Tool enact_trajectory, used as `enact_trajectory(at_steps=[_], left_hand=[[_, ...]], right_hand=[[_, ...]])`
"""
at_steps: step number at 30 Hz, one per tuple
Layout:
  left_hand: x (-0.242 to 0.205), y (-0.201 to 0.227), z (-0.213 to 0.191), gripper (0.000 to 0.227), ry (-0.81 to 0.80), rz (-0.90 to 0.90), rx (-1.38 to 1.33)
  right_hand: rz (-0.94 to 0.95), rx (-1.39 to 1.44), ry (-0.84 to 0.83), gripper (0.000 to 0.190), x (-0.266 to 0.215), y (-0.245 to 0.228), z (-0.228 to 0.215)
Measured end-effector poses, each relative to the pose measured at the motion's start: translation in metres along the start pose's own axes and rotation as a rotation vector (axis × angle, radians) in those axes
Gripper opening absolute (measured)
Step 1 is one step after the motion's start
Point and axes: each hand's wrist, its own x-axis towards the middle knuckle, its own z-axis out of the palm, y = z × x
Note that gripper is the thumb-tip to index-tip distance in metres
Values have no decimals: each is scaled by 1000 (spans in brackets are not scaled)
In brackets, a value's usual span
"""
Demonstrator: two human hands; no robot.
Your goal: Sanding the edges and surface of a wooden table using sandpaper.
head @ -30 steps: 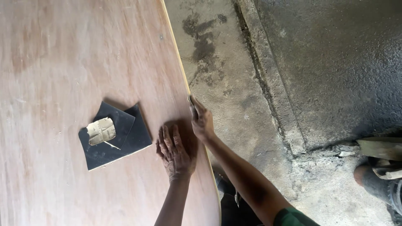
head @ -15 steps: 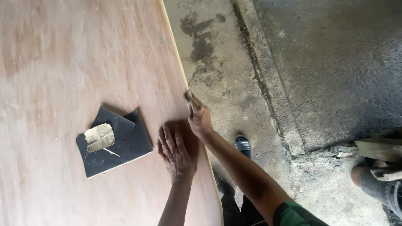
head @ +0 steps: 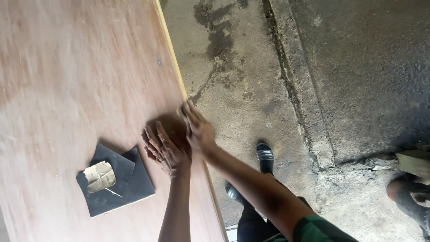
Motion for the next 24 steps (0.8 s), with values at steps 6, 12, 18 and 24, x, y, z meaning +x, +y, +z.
enact_trajectory(at_steps=[6,12,18,24], left_hand=[[43,-5,34,65,-15,-210,96],[55,4,25,67,-85,-324,90],[56,12,23,65,-93,-339,88],[55,11,22,66,-70,-291,125]], right_hand=[[-72,215,57,48,-40,-14,-29],[124,381,-62,39,-62,-10,-27],[263,337,-84,36,90,18,26],[647,541,-305,45,-32,-17,-42]])
